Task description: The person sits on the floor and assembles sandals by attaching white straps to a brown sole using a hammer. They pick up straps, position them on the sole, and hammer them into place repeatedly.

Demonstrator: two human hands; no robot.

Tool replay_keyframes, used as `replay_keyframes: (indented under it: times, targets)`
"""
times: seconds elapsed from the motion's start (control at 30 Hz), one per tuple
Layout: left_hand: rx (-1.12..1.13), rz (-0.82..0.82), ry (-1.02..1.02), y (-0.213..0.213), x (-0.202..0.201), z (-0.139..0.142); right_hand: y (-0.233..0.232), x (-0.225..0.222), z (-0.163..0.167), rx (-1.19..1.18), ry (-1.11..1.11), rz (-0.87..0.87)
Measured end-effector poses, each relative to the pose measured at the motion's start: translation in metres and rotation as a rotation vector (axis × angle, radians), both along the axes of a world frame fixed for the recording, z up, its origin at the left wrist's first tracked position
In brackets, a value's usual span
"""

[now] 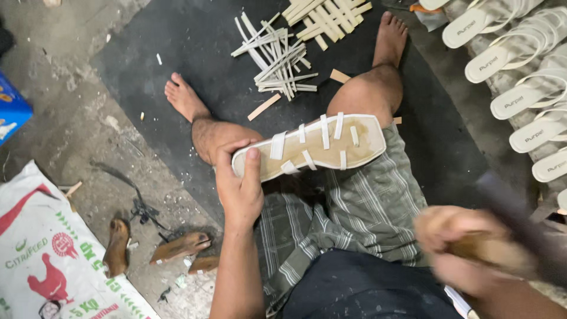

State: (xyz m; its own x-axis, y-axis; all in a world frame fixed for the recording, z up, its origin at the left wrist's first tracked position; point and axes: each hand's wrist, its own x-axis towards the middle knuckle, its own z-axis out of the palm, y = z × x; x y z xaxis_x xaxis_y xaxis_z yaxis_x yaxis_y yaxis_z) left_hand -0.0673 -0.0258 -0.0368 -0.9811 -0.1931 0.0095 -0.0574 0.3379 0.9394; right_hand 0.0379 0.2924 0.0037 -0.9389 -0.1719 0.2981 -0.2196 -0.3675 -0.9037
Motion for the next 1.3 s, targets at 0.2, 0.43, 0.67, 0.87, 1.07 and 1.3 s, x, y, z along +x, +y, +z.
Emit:
replay_keyframes:
  times: [0.2,0.43,0.67,0.87,1.07,1.3]
  targets:
    - [-0.059,-0.004,0.022,-0.002,0.004,-0.001,0.006,0.03,-0.057,0.457,-0.958,-0.074]
    - [0.025,-0.045,0.019,-0.004,0.003,0.0,0.0,0.001,-0.037,0.884,-0.579,0.047]
    - [0.165,-0.021,-0.033,-0.033,0.012,0.003,0.069,0.019,-0.019,1.059,-0.369,0.278]
    - [0.282,-0.008,0.151,-0.047,0.049,-0.052,0.139,-0.038,-0.174,1.218,-0.521,-0.396]
    - [0.253,-0.215,0.131,-0.163,0.061,-0.126,0.129,-0.111,-0.312,1.458,-0.637,-0.213]
    - [0.413,-0.358,0.231,-0.242,0.058,-0.171,0.114,-0.141,-0.367,1.598,-0.461,-0.265]
